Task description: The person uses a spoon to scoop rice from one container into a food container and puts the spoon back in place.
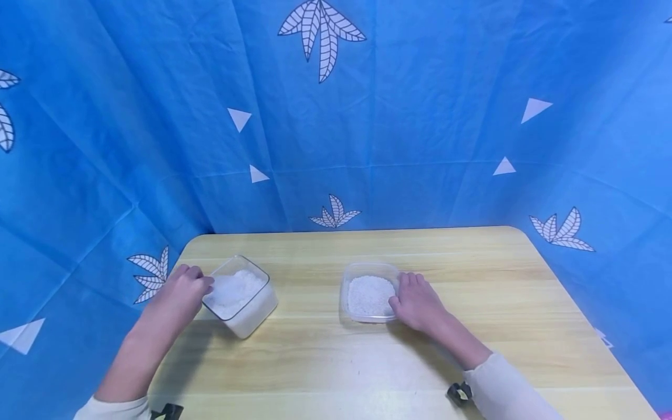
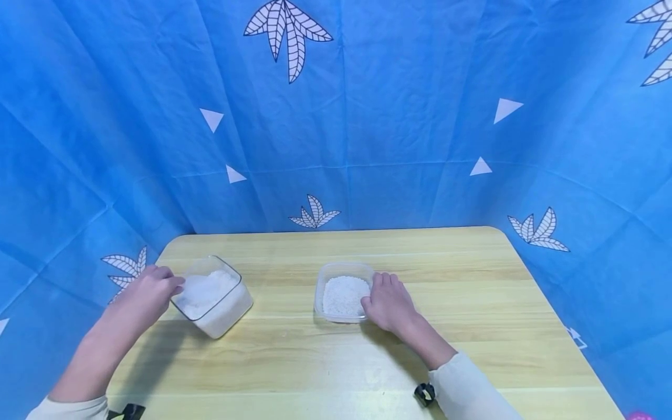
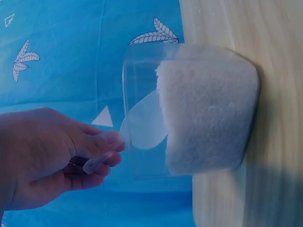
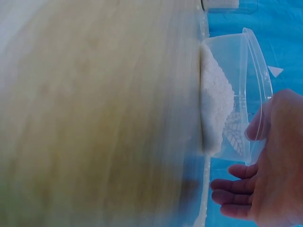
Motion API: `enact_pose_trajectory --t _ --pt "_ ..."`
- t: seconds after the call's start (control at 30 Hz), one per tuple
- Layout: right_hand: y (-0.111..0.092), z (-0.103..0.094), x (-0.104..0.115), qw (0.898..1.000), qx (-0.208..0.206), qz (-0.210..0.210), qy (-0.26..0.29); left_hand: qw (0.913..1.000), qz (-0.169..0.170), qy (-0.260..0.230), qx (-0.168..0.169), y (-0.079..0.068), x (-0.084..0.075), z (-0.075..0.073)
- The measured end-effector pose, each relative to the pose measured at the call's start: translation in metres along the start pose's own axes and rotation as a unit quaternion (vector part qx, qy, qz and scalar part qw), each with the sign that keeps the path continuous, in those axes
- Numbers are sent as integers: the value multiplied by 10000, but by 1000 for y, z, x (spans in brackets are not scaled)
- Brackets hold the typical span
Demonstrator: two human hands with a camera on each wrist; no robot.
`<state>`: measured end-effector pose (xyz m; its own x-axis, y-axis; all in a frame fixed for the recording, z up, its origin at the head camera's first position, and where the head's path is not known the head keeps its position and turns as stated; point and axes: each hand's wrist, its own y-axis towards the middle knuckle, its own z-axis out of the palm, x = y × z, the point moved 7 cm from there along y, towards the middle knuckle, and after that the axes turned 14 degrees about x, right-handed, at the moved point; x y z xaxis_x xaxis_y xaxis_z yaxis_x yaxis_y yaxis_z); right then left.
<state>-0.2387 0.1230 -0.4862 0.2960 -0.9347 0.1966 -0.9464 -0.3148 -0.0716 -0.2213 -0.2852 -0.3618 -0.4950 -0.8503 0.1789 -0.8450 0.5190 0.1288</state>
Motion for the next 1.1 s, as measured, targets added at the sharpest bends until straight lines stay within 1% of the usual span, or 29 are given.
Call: enact_pose_trajectory --t 0.07,0.17,0.27,0.37,0.5,0.6,0.73,0.8,0.97,1.1 --pt "0 0 0 10000 -4 -18 -10 9998 -4 97 150 2 -3 4" --pt "1 -1 0 10000 2 -53 -46 9991 -112 160 384 4 -6 8" --pt "1 -2 1 10000 16 -67 -51 9985 -223 268 433 5 -7 8" --pt "1 -2 2 10000 46 -70 -32 9974 -322 484 429 4 -7 7" --pt "1 -2 2 9999 94 -60 -39 9962 -321 656 481 3 -7 8" --pt "0 -3 2 9999 109 -61 -63 9973 -305 488 446 2 -7 9" --pt "0 -4 2 9999 77 -50 -46 9982 -366 257 409 2 -7 7" --pt "0 -4 2 10000 59 -35 -57 9980 -403 178 457 3 -7 6" --pt "-1 -4 2 10000 51 -22 -39 9974 -429 97 579 4 -10 5" --pt "-2 -4 2 10000 65 -1 9 9981 -401 80 460 2 -10 4"
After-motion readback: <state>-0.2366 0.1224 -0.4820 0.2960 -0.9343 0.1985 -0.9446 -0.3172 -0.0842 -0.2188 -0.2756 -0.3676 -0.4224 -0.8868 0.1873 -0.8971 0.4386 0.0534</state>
